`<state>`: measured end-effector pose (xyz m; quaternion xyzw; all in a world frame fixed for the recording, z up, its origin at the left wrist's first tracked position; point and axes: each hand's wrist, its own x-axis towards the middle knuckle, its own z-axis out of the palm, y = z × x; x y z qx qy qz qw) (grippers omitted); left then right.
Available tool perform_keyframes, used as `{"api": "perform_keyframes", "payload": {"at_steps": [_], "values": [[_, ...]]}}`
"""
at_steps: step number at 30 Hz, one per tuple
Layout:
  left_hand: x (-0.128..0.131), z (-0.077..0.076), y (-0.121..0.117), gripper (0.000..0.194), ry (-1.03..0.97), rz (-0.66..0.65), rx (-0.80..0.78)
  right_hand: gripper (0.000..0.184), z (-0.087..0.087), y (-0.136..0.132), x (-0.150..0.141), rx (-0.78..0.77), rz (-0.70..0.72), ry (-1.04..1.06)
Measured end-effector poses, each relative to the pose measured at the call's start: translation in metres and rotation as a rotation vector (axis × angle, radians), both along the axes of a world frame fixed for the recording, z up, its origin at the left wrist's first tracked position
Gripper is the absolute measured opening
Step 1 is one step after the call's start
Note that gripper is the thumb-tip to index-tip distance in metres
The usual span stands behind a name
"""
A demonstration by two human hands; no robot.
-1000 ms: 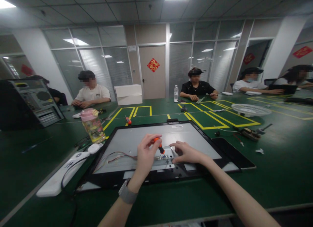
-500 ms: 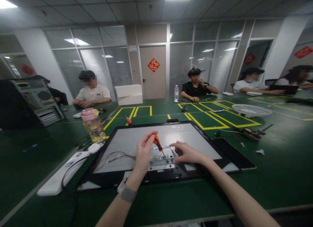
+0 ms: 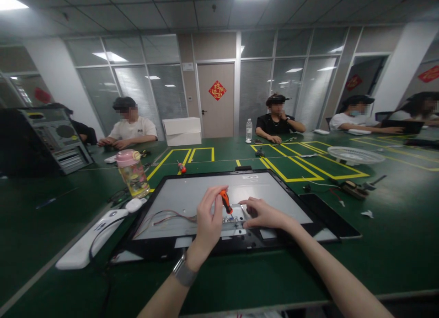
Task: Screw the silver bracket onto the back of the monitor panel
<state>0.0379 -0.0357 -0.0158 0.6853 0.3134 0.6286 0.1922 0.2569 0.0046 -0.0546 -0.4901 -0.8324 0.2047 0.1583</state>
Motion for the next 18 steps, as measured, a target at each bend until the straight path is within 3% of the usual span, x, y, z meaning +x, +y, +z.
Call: {"api": "perform_keyframes", "payload": {"at_steps": [8,15,18], "values": [[-0.001,0.003,0.007,0.016,-0.118,0.037,-0.102,0.069,0.004,-0.003,-0.002,-0.027,-0.013,-0.001],[-0.001,0.005,0.01,0.023,-0.18,-0.179,-0.269,0.068,0.001,-0.002,0.0,-0.025,-0.004,0.015],[-0.001,0.003,0.012,0.014,-0.159,-0.061,-0.234,0.067,0.0,-0.001,0.0,-0.022,-0.004,0.015]]}}
